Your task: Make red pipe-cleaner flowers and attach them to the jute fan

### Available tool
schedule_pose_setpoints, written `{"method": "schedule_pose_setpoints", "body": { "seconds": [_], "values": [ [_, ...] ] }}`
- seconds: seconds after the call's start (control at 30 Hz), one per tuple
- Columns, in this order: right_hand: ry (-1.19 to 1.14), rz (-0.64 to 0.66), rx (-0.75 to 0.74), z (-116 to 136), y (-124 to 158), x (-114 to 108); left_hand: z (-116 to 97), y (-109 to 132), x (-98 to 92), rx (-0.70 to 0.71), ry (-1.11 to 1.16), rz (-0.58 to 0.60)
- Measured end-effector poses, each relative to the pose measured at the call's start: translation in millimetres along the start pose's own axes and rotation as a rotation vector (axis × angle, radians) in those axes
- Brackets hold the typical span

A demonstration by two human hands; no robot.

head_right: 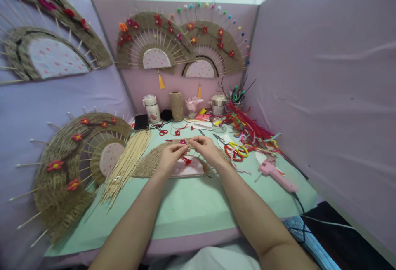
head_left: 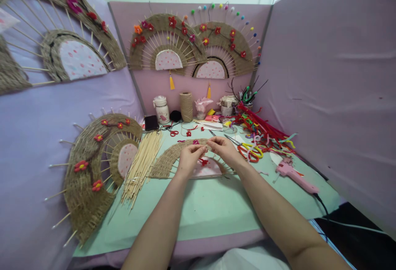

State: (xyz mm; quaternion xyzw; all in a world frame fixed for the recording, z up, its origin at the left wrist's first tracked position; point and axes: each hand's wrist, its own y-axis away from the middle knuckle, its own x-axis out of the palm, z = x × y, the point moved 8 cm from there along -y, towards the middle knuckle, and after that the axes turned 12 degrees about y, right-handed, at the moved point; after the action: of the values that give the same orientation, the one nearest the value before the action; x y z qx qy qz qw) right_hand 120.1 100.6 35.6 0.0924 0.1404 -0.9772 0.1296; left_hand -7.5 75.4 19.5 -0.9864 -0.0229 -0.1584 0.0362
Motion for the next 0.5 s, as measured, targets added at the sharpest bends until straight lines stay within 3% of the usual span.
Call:
{"method": "schedule_pose_setpoints", "body": {
  "seconds": [0.23,0.5],
  "values": [
    [0.044,0.010,0.006,9.6,3.9,3.4,4.8,-2.3,-3.6,-0.070,0.222,-0.059],
    [-0.030,-0.009,0.033,5.9,3.4,5.3,0.3,1.2,-0.8,-0.088,0.306,-0.096]
  ]
}}
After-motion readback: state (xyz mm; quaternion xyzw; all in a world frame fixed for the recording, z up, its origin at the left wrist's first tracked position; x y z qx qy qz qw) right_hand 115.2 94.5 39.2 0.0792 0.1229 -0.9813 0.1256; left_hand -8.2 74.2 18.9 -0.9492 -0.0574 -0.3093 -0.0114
